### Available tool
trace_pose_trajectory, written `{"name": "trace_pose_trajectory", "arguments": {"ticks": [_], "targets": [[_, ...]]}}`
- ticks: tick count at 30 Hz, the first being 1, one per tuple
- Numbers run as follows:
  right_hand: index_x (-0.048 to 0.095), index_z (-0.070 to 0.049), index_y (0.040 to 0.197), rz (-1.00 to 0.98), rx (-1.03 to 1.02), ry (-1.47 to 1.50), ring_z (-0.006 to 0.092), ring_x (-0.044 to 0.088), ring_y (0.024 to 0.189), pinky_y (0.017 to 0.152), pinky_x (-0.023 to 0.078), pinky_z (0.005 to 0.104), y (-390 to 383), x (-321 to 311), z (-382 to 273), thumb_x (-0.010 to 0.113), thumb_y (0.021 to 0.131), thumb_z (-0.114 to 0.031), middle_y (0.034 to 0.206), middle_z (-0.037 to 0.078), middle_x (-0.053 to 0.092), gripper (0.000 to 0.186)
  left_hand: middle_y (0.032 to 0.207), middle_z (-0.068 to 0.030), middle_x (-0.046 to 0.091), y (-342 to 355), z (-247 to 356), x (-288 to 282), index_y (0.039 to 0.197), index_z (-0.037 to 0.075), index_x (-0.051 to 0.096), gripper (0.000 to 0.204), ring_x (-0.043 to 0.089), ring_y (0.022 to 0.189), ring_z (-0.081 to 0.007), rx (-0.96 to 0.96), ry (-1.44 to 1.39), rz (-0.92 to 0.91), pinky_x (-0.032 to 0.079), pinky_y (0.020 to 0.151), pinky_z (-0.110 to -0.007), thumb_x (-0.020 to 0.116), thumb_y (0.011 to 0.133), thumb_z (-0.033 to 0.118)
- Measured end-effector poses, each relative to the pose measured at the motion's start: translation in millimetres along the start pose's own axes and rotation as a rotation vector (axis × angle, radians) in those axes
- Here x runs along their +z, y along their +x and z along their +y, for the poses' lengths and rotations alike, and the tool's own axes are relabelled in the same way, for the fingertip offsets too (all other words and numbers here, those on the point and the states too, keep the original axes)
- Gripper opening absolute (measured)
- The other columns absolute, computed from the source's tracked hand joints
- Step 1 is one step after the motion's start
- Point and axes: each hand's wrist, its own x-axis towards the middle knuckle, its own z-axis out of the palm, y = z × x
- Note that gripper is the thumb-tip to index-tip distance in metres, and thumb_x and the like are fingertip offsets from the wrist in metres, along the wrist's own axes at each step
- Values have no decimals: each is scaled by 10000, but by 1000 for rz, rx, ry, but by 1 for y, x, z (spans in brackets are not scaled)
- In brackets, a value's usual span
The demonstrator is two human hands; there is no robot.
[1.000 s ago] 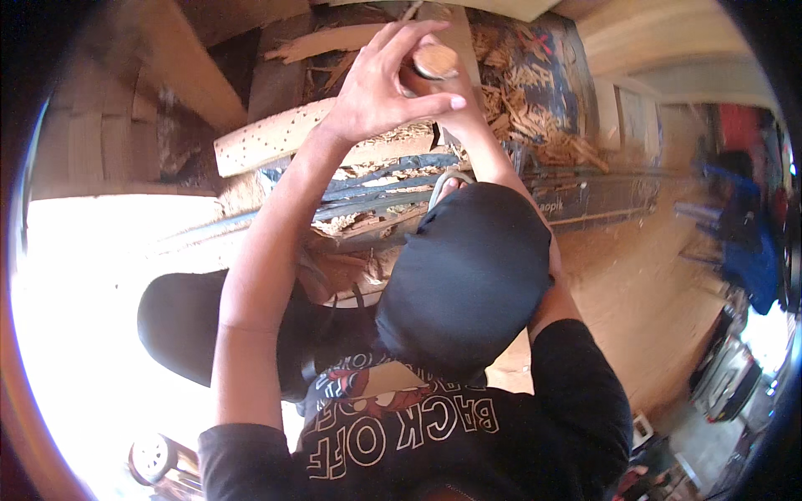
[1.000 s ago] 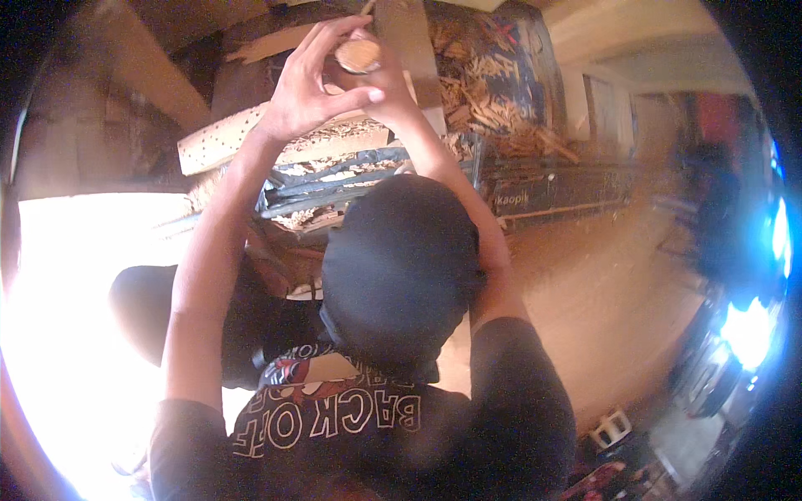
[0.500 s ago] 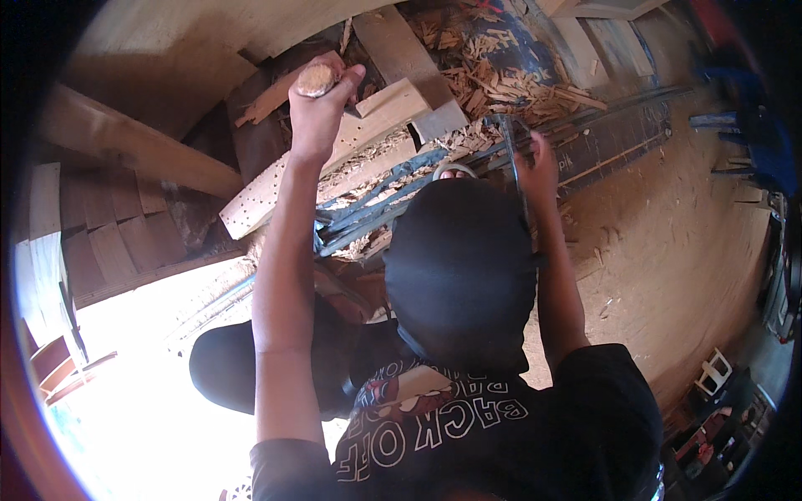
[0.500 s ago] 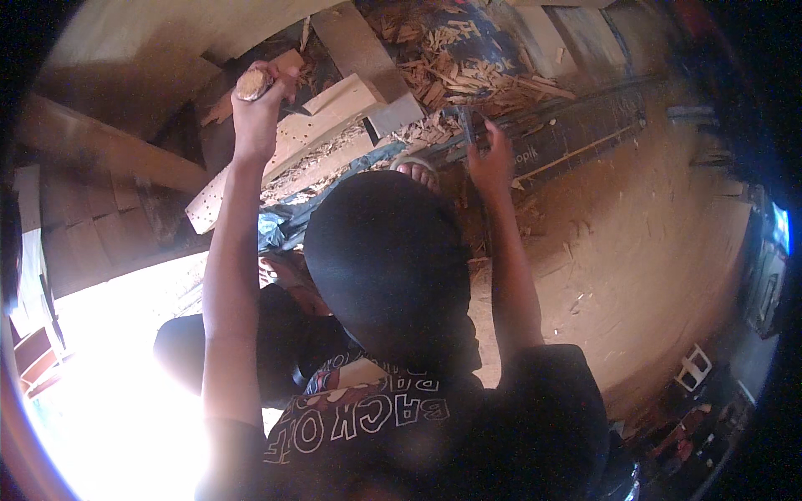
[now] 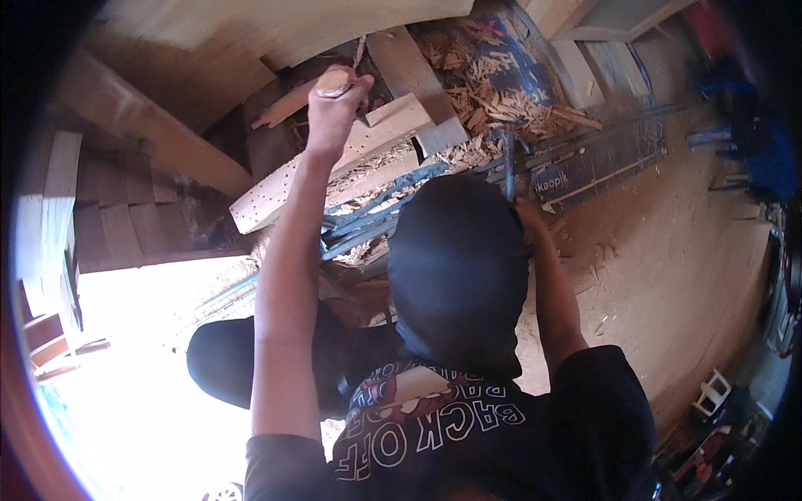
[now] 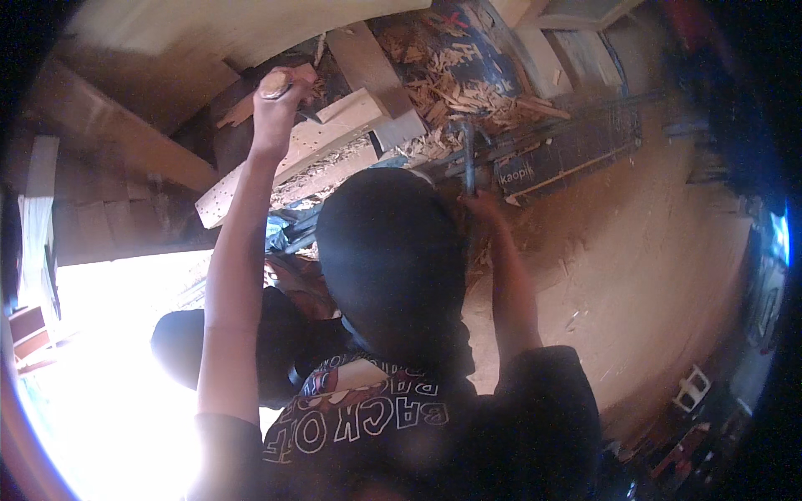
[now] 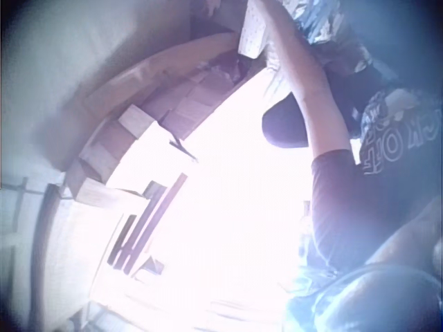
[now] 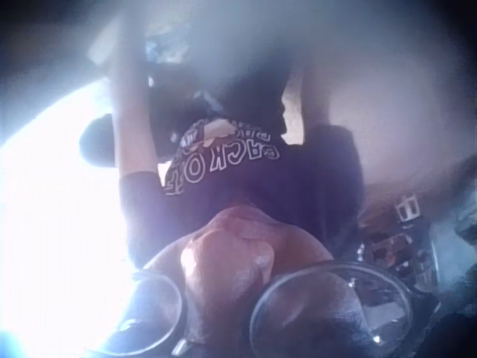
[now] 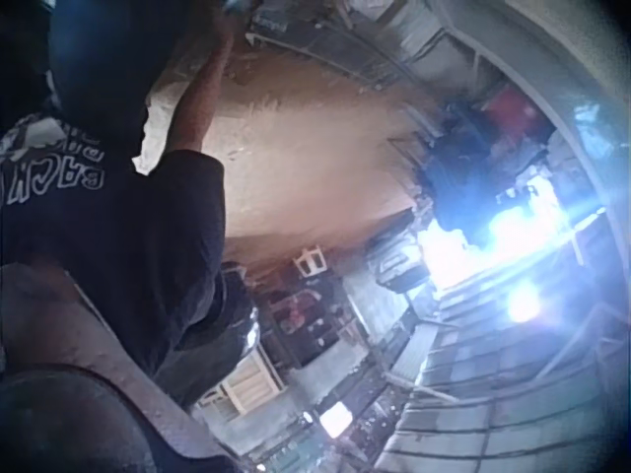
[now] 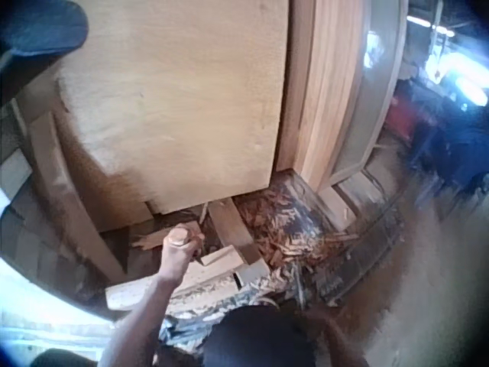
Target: The person sits on the floor and uses a hammer and chisel to carve a small cylindrical wooden piece. They repeatedly strike the chisel to shape the wood, occasionally rotating it to work on different sides.
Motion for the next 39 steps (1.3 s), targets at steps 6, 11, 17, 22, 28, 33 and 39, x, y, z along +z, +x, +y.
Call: {"name": "trace_pose_trajectory", "arguments": {"ticks": [6,11,17,22,28,33,39], "targets": [[683,-111,983,-47,-65,547,148,575,764,702,466,327,-24,3,-12,734,945,-328,838,-20,615,226,768,29,609,-5,-5,3,923,66,633,172,564,697,-70,12,86,-114,461,632,-271,793,922,127],[653,-92,1001,136,-103,538,87,491,720,637,406,281,-35,9,-55,712,966,-260,799,-47,554,181,787,28,607,-1,-4,2,946,64,629,175,561,717,-68,56,181,-183,459,643,-282,787,932,139],[638,-34,1107,304,-667,41,52,476,731,643,408,244,-150,-26,-191,667,1021,-158,817,-50,561,153,781,18,641,1,-8,4,942,34,652,168,582,721,-76,31,205,-131,484,635,-294,759,935,164],[644,-24,1153,374,-924,-148,49,509,722,641,436,262,-198,-44,-300,692,1016,-154,811,-16,595,194,819,-38,687,5,-3,2,934,13,671,224,608,762,-122,50,312,-165,515,729,-331,773,922,213],[632,-64,1219,301,-959,-570,97,582,663,622,492,328,-183,-28,-339,710,985,-178,713,57,610,271,847,-83,719,2,-1,0,937,-2,676,263,635,785,-139,82,286,-158,541,779,-339,787,896,233],[635,-61,1218,282,-993,-587,96,543,631,608,465,309,-186,-31,-353,707,977,-174,706,30,586,276,817,-93,711,1,-8,-5,947,-11,675,282,640,768,-142,75,322,-136,546,764,-352,789,884,240],[615,-75,1278,310,-1063,-376,150,615,621,591,470,321,-181,-29,-349,702,957,-102,702,38,626,334,824,-71,699,1,-9,-5,956,3,675,255,627,758,-152,109,308,-141,528,746,-349,761,909,239]]}}
